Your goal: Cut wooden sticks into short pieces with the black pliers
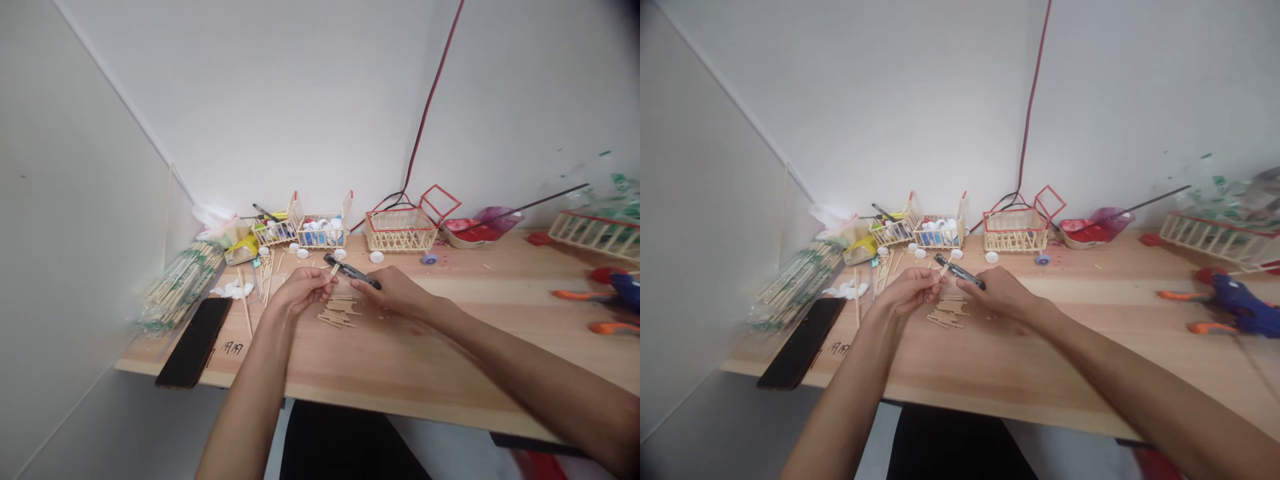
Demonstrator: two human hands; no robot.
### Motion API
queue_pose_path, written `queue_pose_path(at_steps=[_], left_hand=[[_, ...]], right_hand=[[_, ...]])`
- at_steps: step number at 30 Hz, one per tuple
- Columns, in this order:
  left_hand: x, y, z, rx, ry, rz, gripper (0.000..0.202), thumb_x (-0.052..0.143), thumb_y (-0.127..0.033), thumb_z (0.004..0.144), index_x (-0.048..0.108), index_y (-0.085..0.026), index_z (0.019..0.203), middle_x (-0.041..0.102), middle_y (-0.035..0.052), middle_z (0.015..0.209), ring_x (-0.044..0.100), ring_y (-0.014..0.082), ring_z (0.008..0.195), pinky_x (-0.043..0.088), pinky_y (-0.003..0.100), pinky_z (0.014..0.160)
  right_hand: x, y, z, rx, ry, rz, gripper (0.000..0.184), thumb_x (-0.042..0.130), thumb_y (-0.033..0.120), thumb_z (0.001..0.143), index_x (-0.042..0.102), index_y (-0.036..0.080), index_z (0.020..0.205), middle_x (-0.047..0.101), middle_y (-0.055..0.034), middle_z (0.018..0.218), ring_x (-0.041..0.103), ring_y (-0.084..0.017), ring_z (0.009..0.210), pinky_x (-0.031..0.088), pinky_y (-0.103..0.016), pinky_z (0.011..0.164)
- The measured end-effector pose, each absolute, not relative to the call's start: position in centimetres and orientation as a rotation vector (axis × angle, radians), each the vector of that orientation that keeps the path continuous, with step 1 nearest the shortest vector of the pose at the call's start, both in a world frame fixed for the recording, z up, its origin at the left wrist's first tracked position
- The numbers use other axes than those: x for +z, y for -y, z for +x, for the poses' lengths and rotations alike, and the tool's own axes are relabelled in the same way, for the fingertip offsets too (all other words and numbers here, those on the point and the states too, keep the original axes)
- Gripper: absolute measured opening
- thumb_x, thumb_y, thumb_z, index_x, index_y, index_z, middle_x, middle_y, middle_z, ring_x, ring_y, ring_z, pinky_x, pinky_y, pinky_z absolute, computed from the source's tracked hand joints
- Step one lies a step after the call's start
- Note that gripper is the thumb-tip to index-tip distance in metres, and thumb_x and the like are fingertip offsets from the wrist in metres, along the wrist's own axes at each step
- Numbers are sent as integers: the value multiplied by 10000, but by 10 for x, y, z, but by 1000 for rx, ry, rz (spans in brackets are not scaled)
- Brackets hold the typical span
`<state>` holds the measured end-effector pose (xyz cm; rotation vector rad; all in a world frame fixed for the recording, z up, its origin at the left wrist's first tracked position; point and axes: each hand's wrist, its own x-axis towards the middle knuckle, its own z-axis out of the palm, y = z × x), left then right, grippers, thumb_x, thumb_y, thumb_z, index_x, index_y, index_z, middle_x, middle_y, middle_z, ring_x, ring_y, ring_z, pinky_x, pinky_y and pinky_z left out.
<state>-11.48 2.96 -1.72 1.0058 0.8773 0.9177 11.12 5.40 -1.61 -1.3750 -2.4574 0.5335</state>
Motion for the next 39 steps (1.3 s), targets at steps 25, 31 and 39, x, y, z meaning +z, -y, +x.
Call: queue_pose_path(at_steps=[25, 31, 39], left_hand=[[-15, -33, -127, 949, -984, 1046, 331, 814, -353, 651, 648, -90, 761, 576, 3, 585, 506, 76, 503, 364, 205, 516], [-21, -33, -115, 971, -1366, 1545, 178, 645, -288, 790, 663, -130, 710, 635, 23, 664, 515, 109, 590, 359, 223, 577], [-27, -26, -96, 769, -1468, 2161, 143, 623, -159, 805, 763, -171, 781, 712, 70, 825, 611, 189, 811, 399, 268, 752]], right_hand=[[-23, -63, 107, 429, 2459, -1426, 645, 228, 643, 938, 540, 190, 600, 605, -89, 612, 513, -185, 587, 281, -294, 571], [-14, -62, 122, 502, 2255, -1404, 630, 211, 637, 923, 505, 195, 584, 587, -78, 596, 522, -188, 584, 287, -298, 576], [-12, -60, 128, 624, 2176, -1383, 659, 193, 657, 925, 520, 195, 589, 607, -72, 601, 542, -191, 603, 319, -300, 606]])
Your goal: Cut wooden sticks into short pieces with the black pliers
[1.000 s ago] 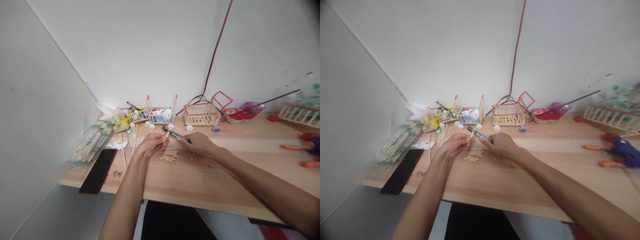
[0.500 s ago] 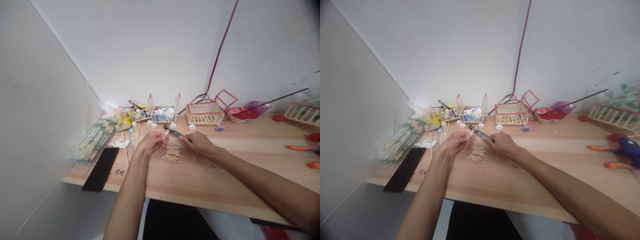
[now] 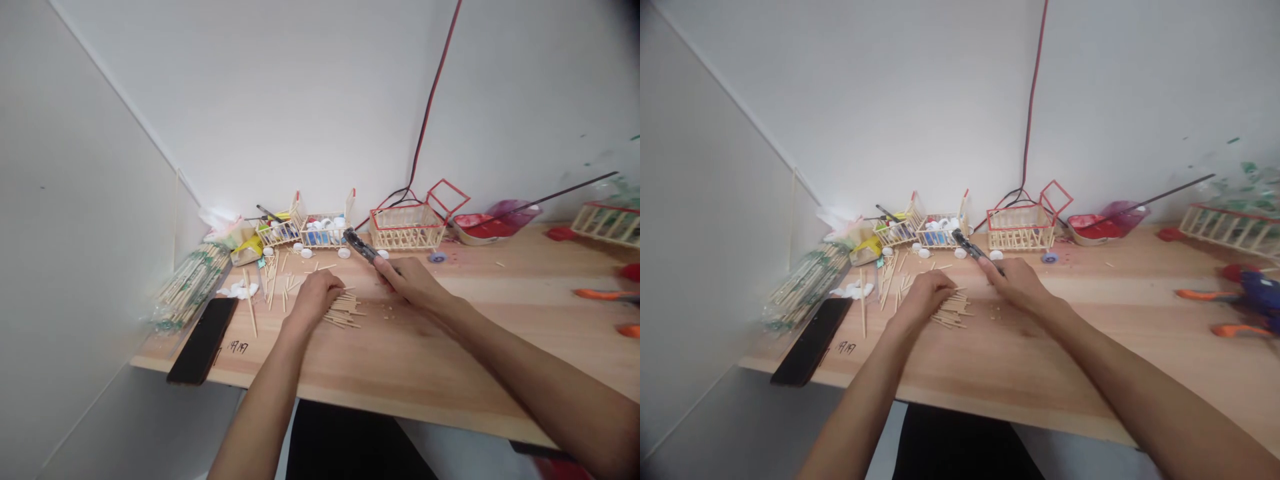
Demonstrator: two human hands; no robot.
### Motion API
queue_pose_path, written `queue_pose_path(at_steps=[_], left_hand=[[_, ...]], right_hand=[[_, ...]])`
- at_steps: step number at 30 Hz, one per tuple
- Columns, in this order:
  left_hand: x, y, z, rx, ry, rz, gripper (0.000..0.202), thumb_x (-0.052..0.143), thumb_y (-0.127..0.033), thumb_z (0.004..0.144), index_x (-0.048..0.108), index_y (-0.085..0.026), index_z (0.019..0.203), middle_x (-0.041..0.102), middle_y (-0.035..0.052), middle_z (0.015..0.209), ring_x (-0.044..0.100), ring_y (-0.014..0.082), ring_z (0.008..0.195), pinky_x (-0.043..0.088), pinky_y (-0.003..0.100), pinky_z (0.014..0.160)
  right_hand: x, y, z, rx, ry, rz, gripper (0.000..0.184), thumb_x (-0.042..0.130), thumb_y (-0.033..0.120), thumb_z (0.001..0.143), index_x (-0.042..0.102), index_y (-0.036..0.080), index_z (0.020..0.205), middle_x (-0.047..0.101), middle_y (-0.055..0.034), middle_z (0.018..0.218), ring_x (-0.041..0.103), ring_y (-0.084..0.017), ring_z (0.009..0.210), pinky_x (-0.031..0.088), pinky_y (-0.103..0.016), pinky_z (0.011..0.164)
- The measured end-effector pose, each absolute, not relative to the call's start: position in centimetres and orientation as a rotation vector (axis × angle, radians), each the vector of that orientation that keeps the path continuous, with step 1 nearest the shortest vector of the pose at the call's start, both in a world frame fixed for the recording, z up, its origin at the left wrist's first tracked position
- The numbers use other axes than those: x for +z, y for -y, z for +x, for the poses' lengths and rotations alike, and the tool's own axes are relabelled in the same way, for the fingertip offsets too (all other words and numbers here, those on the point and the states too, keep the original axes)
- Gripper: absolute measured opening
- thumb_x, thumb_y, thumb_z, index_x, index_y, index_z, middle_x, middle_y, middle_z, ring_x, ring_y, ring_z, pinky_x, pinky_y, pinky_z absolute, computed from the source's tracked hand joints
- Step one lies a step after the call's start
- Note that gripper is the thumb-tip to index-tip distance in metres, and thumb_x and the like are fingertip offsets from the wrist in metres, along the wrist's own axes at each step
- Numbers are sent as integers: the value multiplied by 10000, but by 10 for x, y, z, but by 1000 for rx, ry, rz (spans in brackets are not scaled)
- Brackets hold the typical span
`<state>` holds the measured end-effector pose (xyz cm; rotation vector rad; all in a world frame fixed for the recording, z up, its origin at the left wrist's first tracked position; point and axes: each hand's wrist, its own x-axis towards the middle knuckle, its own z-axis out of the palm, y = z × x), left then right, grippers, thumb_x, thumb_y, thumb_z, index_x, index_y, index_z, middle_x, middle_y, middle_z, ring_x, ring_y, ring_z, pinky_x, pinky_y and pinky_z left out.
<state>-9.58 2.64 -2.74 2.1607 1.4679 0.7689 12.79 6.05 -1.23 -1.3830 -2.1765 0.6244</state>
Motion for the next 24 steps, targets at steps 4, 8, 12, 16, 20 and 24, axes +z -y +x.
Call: queue_pose_path(at_steps=[4, 8, 12, 16, 20, 24], left_hand=[[-27, -25, -96, 764, -1463, 2155, 150, 632, -140, 803, 777, -178, 810, 720, 77, 829, 621, 197, 816, 413, 280, 764], [-25, -22, -91, 882, -1460, 2099, 109, 664, -162, 802, 767, -179, 771, 720, 73, 808, 617, 193, 806, 414, 287, 785], [-22, -20, -81, 1196, -1492, 1905, 128, 654, -247, 834, 750, -177, 786, 703, 56, 793, 598, 175, 773, 417, 273, 757], [-20, -17, -68, 1318, -1340, 1726, 155, 654, -287, 829, 736, -158, 802, 692, 39, 774, 579, 145, 708, 413, 240, 679], [-21, -13, -58, 1307, -1251, 1731, 201, 641, -325, 840, 746, -155, 819, 676, 32, 728, 552, 131, 673, 398, 230, 647], [-23, -11, -53, 1294, -1256, 1788, 220, 629, -337, 848, 745, -152, 833, 661, 27, 700, 524, 122, 635, 382, 229, 623]], right_hand=[[-13, -62, 131, 633, 2152, -1372, 661, 215, 656, 929, 530, 191, 581, 617, -69, 583, 541, -185, 575, 330, -302, 592], [-14, -62, 133, 718, 2063, -1398, 667, 269, 695, 901, 545, 192, 562, 610, -63, 554, 563, -189, 572, 361, -297, 582], [-16, -60, 127, 936, 1918, -1327, 565, 436, 697, 842, 535, 199, 594, 594, -38, 558, 561, -175, 551, 409, -285, 551], [-14, -53, 118, 1085, 1881, -1174, 504, 521, 668, 799, 520, 202, 610, 589, -33, 587, 575, -180, 586, 463, -299, 582], [-14, -49, 115, 1077, 1856, -1098, 486, 561, 661, 772, 556, 193, 645, 603, -39, 614, 585, -186, 611, 484, -316, 609], [-18, -46, 114, 1069, 1742, -1090, 473, 616, 653, 745, 597, 180, 728, 632, -51, 646, 600, -196, 619, 494, -313, 569]])
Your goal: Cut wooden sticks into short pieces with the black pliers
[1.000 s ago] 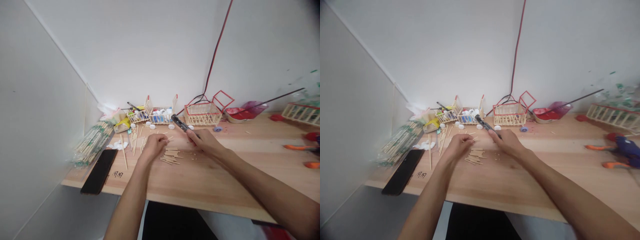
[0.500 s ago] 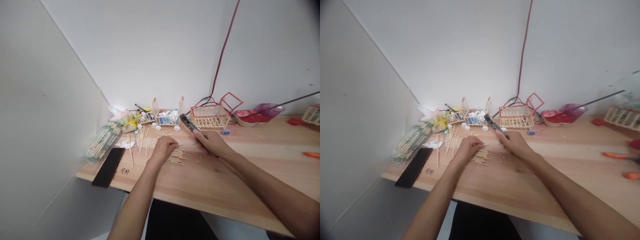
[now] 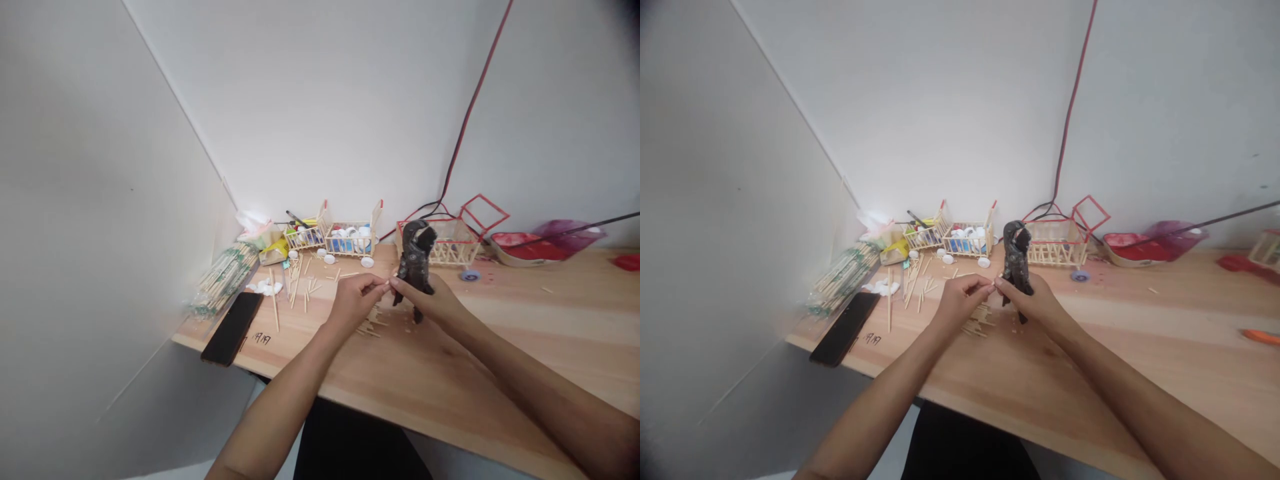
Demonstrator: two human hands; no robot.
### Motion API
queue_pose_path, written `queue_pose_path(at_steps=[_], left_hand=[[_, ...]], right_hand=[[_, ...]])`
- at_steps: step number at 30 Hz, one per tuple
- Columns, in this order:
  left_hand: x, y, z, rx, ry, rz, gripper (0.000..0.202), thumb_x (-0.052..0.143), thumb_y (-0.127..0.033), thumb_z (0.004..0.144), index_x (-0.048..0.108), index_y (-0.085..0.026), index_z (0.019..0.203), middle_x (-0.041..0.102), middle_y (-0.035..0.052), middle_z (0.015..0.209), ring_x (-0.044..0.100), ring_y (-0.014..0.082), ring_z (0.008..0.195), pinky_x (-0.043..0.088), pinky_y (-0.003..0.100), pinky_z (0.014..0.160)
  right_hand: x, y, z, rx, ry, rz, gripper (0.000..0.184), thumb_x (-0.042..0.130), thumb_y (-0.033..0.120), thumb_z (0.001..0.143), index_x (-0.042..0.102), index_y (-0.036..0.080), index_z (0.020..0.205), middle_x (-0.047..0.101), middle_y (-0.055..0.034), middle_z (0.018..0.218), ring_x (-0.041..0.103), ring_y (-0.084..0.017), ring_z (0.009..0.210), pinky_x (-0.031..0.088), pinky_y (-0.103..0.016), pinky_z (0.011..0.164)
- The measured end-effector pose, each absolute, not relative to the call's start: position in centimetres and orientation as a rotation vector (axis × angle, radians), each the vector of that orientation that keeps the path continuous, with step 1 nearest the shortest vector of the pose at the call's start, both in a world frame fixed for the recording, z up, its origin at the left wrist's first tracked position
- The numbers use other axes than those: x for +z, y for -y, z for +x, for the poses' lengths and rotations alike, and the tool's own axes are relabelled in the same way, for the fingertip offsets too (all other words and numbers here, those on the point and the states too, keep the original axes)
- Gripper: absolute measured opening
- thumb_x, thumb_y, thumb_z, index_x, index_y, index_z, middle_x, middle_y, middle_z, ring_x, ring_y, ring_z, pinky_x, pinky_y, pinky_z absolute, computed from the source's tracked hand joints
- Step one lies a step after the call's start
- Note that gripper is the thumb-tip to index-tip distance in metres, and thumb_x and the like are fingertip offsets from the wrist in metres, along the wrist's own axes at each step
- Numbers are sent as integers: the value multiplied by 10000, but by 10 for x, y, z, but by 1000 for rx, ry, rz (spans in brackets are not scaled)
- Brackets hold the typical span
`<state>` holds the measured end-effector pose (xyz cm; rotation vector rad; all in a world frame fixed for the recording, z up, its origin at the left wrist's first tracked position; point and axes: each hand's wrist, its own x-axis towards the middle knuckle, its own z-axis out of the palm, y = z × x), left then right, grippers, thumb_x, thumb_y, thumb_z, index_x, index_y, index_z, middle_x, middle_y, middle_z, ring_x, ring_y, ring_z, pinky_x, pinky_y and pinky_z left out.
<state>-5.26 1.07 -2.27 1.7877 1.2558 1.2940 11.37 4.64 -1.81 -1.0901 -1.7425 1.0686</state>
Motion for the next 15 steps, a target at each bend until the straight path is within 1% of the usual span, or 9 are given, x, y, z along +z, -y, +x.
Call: queue_pose_path(at_steps=[3, 5, 7, 9, 13, 15], left_hand=[[-16, -17, -62, 1211, -1266, 1811, 261, 584, -356, 875, 737, -152, 819, 663, 33, 691, 565, 135, 653, 408, 231, 646], [-7, -27, -80, 1154, -1392, 1806, 283, 542, -346, 898, 731, -151, 817, 681, 47, 721, 596, 147, 681, 426, 237, 668], [1, -39, -106, 1081, -1744, 1825, 187, 571, -260, 868, 726, -157, 860, 713, 64, 828, 618, 160, 755, 422, 241, 706], [6, -51, -133, 841, -2221, 1758, 140, 592, -234, 846, 713, -163, 844, 721, 83, 902, 628, 188, 870, 411, 250, 743], [2, -67, -164, 617, -2449, 1590, 94, 593, -127, 803, 684, -106, 810, 707, 192, 914, 644, 269, 940, 406, 292, 734], [-1, -71, -167, 543, -2492, 1548, 89, 614, -72, 761, 674, -97, 822, 699, 225, 960, 647, 295, 981, 410, 306, 752]], right_hand=[[-18, -45, 115, 1103, 1638, -1148, 479, 632, 651, 733, 619, 173, 769, 641, -61, 667, 568, -182, 543, 446, -287, 434], [-15, -46, 117, 1101, 1586, -1182, 455, 632, 631, 742, 623, 176, 747, 640, -62, 662, 533, -163, 499, 409, -276, 389], [-12, -48, 119, 1067, 1554, -1206, 417, 636, 597, 748, 624, 181, 710, 640, -62, 644, 517, -155, 492, 389, -270, 387], [-9, -49, 120, 1043, 1541, -1214, 385, 637, 564, 745, 621, 185, 681, 643, -66, 634, 528, -160, 514, 385, -268, 404], [-6, -49, 118, 1070, 1587, -1182, 367, 604, 531, 754, 587, 186, 630, 634, -68, 609, 560, -172, 557, 411, -273, 454], [-6, -48, 116, 1084, 1612, -1175, 374, 590, 532, 762, 573, 184, 627, 624, -64, 595, 559, -169, 551, 409, -273, 453]])
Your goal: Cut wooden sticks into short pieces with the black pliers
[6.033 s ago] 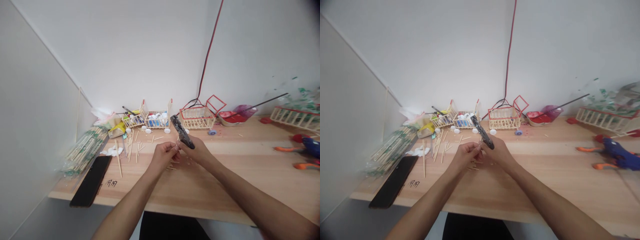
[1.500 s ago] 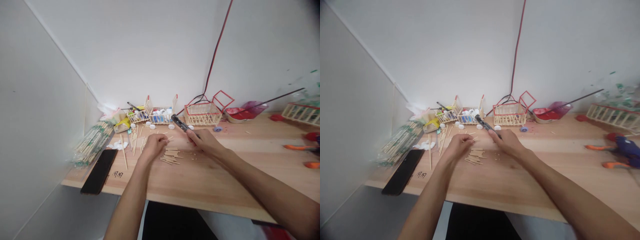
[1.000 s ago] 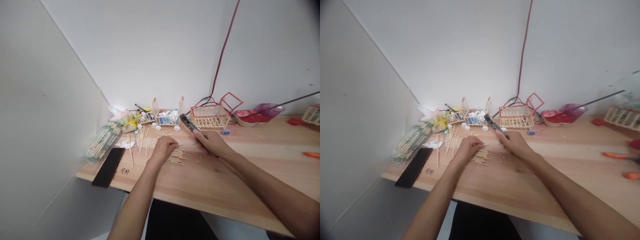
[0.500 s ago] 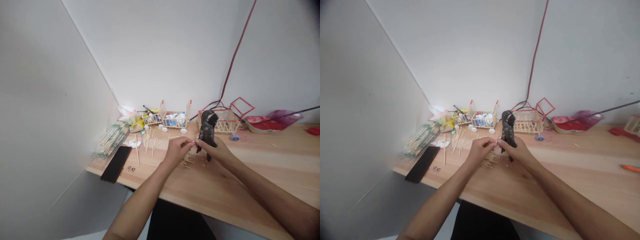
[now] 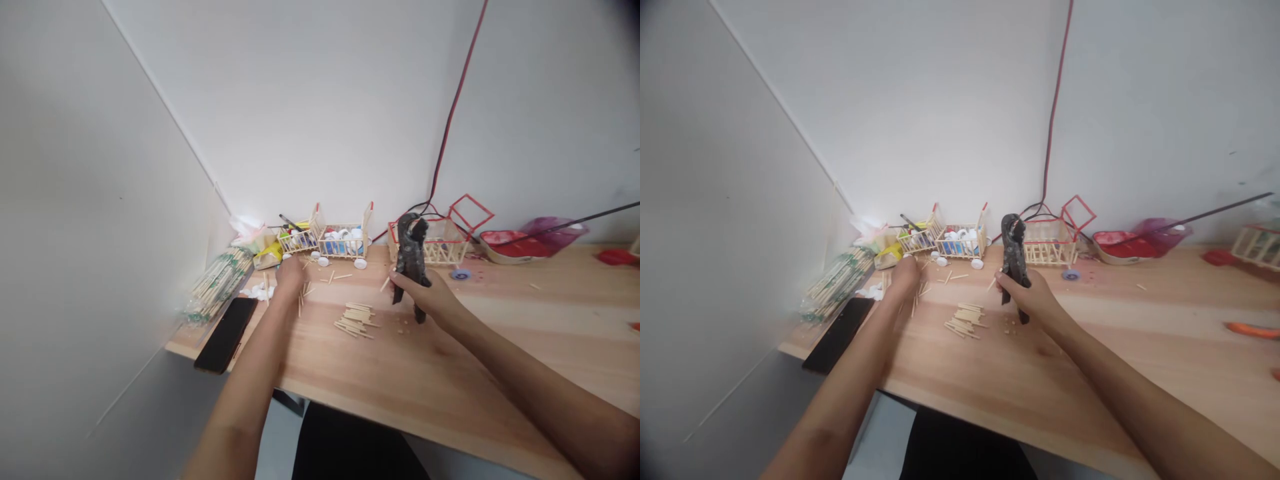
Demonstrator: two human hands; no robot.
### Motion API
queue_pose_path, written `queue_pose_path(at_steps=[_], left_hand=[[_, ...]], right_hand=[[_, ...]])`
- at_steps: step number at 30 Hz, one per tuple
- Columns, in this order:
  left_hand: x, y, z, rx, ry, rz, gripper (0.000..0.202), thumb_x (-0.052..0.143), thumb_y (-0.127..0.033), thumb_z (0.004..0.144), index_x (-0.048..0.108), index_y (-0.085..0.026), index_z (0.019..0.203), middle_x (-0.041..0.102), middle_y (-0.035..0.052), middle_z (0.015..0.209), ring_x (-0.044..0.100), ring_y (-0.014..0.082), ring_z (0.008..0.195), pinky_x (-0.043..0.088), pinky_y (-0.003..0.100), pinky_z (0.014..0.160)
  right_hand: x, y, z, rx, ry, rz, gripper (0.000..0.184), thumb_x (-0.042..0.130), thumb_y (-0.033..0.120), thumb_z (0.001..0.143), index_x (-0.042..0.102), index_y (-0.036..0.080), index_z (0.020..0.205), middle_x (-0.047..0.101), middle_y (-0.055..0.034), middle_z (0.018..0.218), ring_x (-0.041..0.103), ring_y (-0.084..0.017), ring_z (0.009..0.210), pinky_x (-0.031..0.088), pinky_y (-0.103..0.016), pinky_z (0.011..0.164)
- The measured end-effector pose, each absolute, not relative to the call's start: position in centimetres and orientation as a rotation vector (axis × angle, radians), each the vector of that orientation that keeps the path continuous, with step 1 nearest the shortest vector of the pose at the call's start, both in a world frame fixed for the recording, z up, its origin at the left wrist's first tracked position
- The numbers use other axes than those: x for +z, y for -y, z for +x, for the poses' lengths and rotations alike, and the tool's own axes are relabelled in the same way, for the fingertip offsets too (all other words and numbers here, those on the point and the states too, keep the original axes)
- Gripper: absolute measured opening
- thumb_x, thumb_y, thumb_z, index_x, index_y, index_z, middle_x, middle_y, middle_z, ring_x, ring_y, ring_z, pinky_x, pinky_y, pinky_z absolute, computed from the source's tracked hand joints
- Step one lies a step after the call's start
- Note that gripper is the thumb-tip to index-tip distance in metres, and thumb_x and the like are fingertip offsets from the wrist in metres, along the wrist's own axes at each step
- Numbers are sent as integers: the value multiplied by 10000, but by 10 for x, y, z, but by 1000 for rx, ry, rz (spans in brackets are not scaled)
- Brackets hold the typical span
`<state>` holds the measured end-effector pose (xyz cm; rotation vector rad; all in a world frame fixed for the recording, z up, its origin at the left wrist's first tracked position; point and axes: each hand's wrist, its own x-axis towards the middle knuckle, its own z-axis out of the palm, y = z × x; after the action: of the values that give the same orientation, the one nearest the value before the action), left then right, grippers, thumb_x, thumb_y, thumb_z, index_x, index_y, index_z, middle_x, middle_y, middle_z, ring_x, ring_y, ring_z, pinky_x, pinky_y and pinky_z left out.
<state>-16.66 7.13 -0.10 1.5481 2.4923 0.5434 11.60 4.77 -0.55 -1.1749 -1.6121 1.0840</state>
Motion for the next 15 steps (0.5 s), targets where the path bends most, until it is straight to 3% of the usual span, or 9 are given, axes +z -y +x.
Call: queue_pose_path(at_steps=[6, 9, 12, 15], left_hand=[[12, -59, -174, 515, -2579, 1506, 137, 589, -48, 775, 671, -86, 877, 682, 250, 1015, 630, 331, 1045, 418, 350, 812], [18, -41, -175, 741, -2493, 1533, 185, 548, -88, 817, 679, -113, 944, 701, 161, 977, 635, 253, 963, 426, 300, 773], [15, -25, -155, 1138, -1752, 1361, 183, 683, -193, 753, 700, -123, 921, 690, 57, 814, 574, 131, 667, 397, 230, 622], [10, -20, -116, 1131, -1129, 1096, 359, 841, -340, 603, 703, -104, 836, 666, 41, 748, 515, 77, 586, 368, 203, 563]], right_hand=[[-5, -46, 116, 1114, 1617, -1193, 387, 591, 552, 755, 568, 175, 665, 621, -65, 623, 545, -160, 542, 367, -257, 412], [-4, -44, 116, 1138, 1615, -1152, 387, 594, 553, 761, 573, 174, 681, 628, -64, 652, 565, -167, 579, 402, -260, 448], [-4, -42, 113, 1165, 1634, -1103, 399, 598, 563, 766, 578, 174, 678, 634, -61, 672, 589, -176, 621, 451, -275, 517], [-6, -41, 110, 1137, 1678, -1073, 421, 607, 583, 752, 590, 171, 663, 628, -51, 651, 590, -180, 636, 474, -294, 577]])
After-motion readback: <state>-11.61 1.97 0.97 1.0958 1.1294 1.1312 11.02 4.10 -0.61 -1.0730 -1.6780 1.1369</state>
